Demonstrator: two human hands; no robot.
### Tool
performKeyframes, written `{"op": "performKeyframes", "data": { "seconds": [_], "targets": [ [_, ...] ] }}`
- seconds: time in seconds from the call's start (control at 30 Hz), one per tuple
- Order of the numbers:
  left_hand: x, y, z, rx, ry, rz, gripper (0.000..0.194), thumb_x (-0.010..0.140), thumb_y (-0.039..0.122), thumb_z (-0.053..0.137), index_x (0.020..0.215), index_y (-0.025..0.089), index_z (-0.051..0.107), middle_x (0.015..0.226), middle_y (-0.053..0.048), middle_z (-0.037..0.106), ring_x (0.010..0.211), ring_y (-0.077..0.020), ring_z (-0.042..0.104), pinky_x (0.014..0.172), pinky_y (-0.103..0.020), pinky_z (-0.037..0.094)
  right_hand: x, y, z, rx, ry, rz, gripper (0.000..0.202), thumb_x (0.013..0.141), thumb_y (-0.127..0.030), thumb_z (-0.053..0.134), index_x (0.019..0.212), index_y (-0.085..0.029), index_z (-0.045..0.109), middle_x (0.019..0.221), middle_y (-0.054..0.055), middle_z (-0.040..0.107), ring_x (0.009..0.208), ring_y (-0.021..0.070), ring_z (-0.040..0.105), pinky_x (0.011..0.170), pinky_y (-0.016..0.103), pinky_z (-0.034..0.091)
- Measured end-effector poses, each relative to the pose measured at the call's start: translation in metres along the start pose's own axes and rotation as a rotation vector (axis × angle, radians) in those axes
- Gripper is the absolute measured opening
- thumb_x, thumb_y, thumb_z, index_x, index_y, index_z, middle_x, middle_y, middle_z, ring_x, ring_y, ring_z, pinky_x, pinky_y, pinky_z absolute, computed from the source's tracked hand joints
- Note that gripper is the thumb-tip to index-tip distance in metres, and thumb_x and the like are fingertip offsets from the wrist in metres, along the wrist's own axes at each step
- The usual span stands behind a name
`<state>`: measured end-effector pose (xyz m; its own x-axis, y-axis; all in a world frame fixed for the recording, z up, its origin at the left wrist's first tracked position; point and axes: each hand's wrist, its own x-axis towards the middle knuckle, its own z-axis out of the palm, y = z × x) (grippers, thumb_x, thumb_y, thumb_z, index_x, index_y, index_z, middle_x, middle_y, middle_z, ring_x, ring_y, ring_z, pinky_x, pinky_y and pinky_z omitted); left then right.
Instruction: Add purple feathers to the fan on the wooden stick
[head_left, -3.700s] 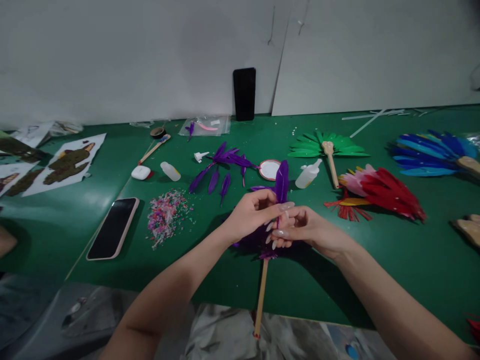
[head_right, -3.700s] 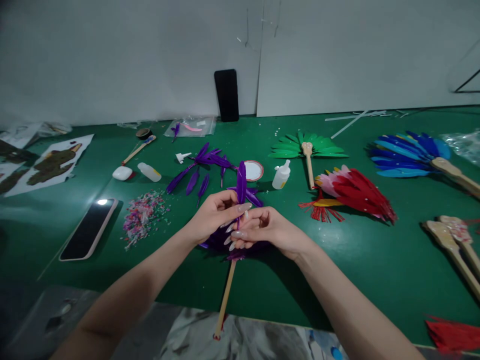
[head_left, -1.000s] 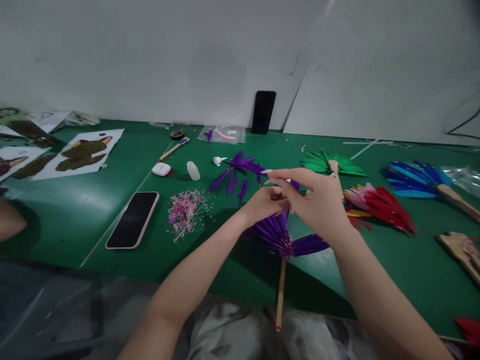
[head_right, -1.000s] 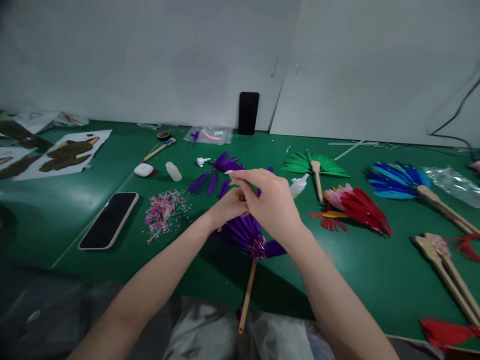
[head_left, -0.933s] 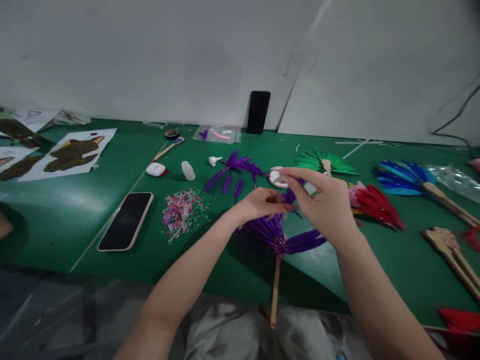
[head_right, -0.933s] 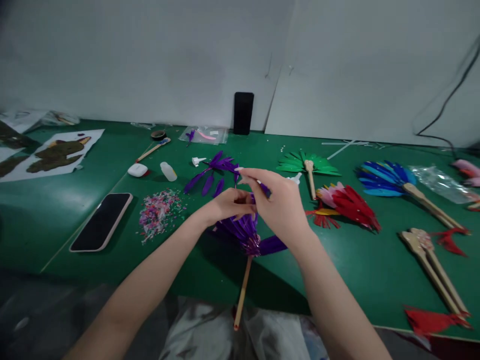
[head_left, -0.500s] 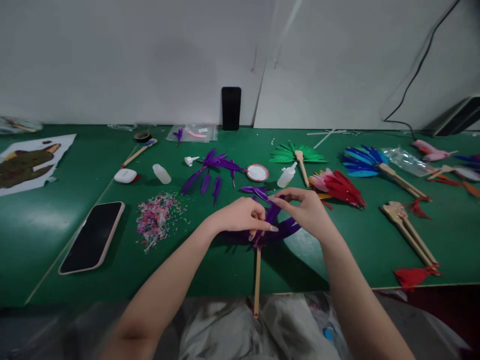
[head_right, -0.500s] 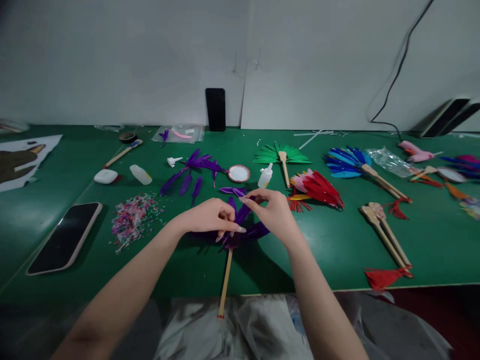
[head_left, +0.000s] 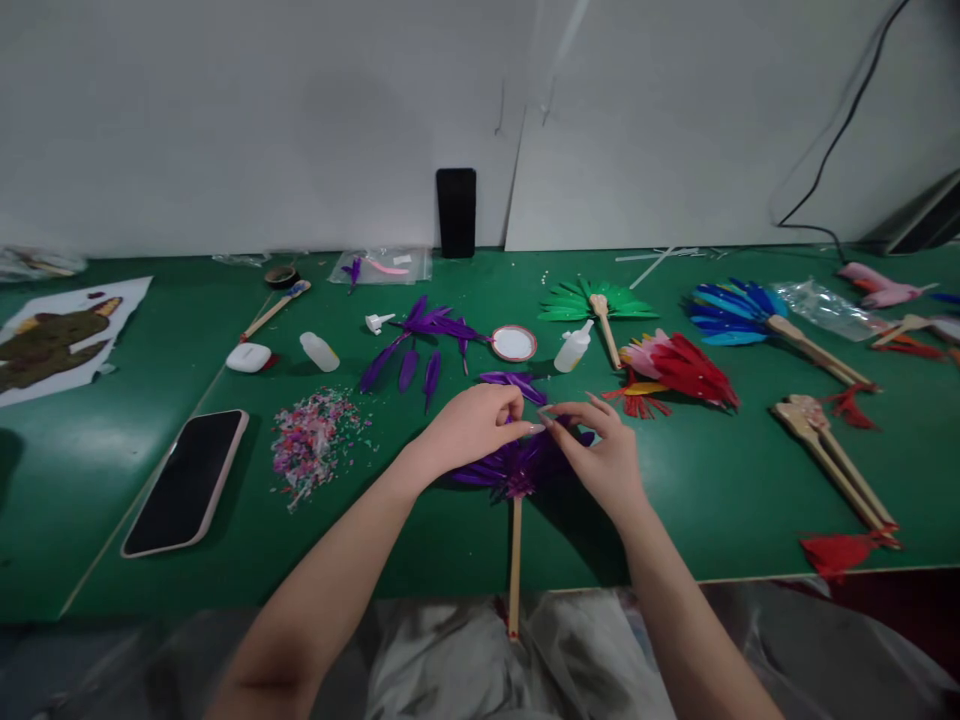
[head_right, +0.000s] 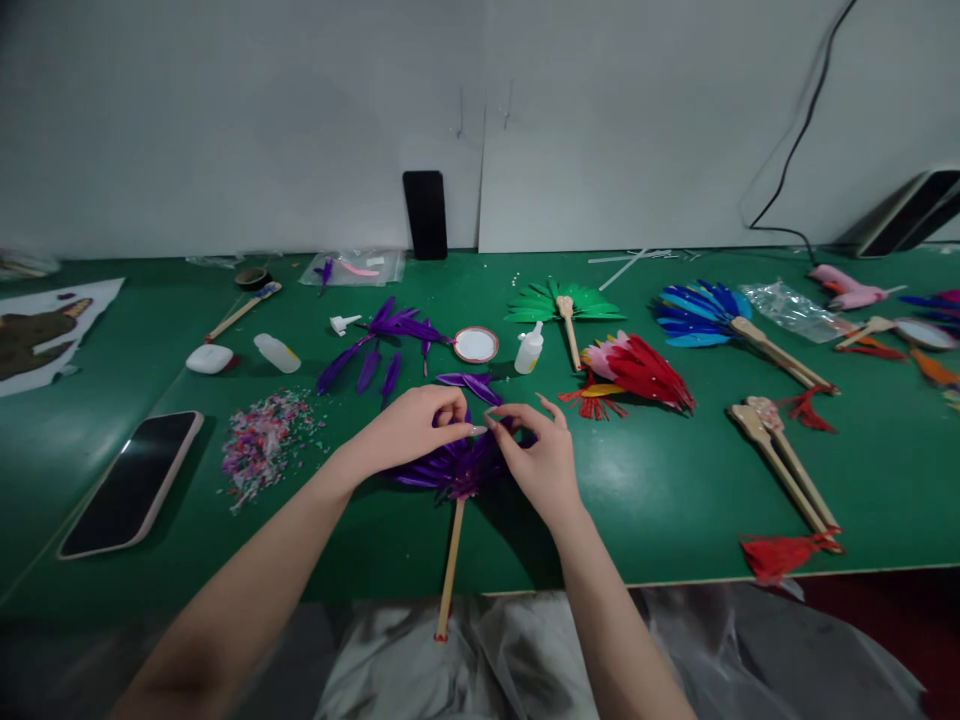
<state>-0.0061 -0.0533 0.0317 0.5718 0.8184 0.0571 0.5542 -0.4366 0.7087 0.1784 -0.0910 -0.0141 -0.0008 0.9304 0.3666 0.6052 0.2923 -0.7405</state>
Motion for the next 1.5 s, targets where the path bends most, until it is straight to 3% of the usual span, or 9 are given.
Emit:
{"op": "performKeyframes", "data": {
  "seconds": [0.27,0.43,0.57,0.77,0.93,1.03,1.17,1.3,1.5],
  "targets": [
    [-0.006,0.006,0.002,0.242,0.019,0.053,0.015,0.087,0.033,0.054,0.085,0.018,0.054,0.091,-0.005,0.056,0.089,-0.0217,0.046,0.081,-0.034,0.04,-0.001,0.003,-0.004,-0.016,-0.02,0.0,0.01,0.079,-0.032,0.064,0.082,-0.023,0.067,0.064,-0.004,0.066,0.059,0.0151,0.062,0.106,0.049,0.028],
    [-0.021,0.012,0.021,0.381,0.096,-0.059,0.023,0.09,0.028,0.05,0.111,0.02,0.053,0.109,-0.008,0.054,0.106,-0.0257,0.046,0.089,-0.041,0.04,-0.001,0.006,-0.003,-0.002,-0.024,-0.004,0.014,0.081,-0.036,0.061,0.083,-0.024,0.068,0.066,-0.004,0.066,0.06,0.0145,0.062,0.107,0.052,0.026],
    [-0.035,0.014,0.04,0.479,0.186,-0.027,0.034,0.089,0.021,0.049,0.123,0.02,0.05,0.124,-0.012,0.05,0.119,-0.028,0.042,0.098,-0.046,0.035,-0.002,0.011,-0.001,-0.027,-0.021,-0.028,0.013,0.081,-0.034,0.059,0.086,-0.024,0.068,0.067,-0.005,0.067,0.062,0.0148,0.063,0.107,0.053,0.024],
    [-0.045,0.012,0.063,0.6,0.286,0.006,0.034,0.088,0.019,0.049,0.122,0.018,0.053,0.127,-0.015,0.05,0.125,-0.0315,0.041,0.099,-0.052,0.036,-0.003,0.013,0.001,-0.035,-0.026,-0.007,0.012,0.08,-0.032,0.061,0.086,-0.024,0.067,0.068,-0.003,0.067,0.065,0.0161,0.064,0.109,0.053,0.017],
    [-0.046,0.009,0.069,0.63,0.32,0.017,0.034,0.088,0.018,0.049,0.121,0.018,0.055,0.126,-0.015,0.052,0.124,-0.0315,0.042,0.099,-0.052,0.036,-0.003,0.013,0.0,0.001,-0.036,0.032,0.011,0.078,-0.032,0.063,0.084,-0.024,0.068,0.071,-0.003,0.069,0.068,0.0178,0.065,0.109,0.054,0.016],
    [-0.046,0.007,0.069,0.646,0.349,0.033,0.034,0.089,0.019,0.048,0.122,0.019,0.055,0.125,-0.015,0.053,0.125,-0.0314,0.043,0.1,-0.052,0.036,-0.001,0.015,-0.004,0.035,0.0,0.097,0.016,0.082,-0.035,0.058,0.085,-0.023,0.067,0.078,0.001,0.073,0.072,0.0196,0.067,0.105,0.051,0.027],
    [-0.046,0.005,0.069,0.662,0.382,0.074,0.032,0.091,0.02,0.046,0.12,0.019,0.058,0.124,-0.014,0.056,0.124,-0.0312,0.044,0.101,-0.052,0.035,0.0,0.02,-0.008,0.087,0.062,0.209,0.033,0.09,-0.041,0.043,0.087,-0.018,0.067,0.079,0.008,0.073,0.073,0.0215,0.069,0.076,0.035,0.05],
    [-0.047,0.004,0.07,0.686,0.415,0.105,0.032,0.091,0.022,0.045,0.119,0.019,0.059,0.125,-0.015,0.056,0.125,-0.031,0.045,0.102,-0.052,0.035,-0.001,0.02,-0.005,0.144,-0.007,0.244,0.03,0.084,-0.043,0.054,0.079,-0.018,0.069,0.071,0.006,0.073,0.065,0.0197,0.068,0.06,0.027,0.051],
    [-0.047,0.002,0.071,0.718,0.453,0.125,0.03,0.09,0.023,0.047,0.116,0.017,0.061,0.123,-0.015,0.058,0.123,-0.0314,0.047,0.102,-0.053,0.035,-0.001,0.015,-0.003,0.183,-0.094,0.226,0.015,0.076,-0.03,0.062,0.076,-0.02,0.073,0.073,0.003,0.074,0.066,0.0186,0.068,0.063,0.026,0.052]
  ]
}}
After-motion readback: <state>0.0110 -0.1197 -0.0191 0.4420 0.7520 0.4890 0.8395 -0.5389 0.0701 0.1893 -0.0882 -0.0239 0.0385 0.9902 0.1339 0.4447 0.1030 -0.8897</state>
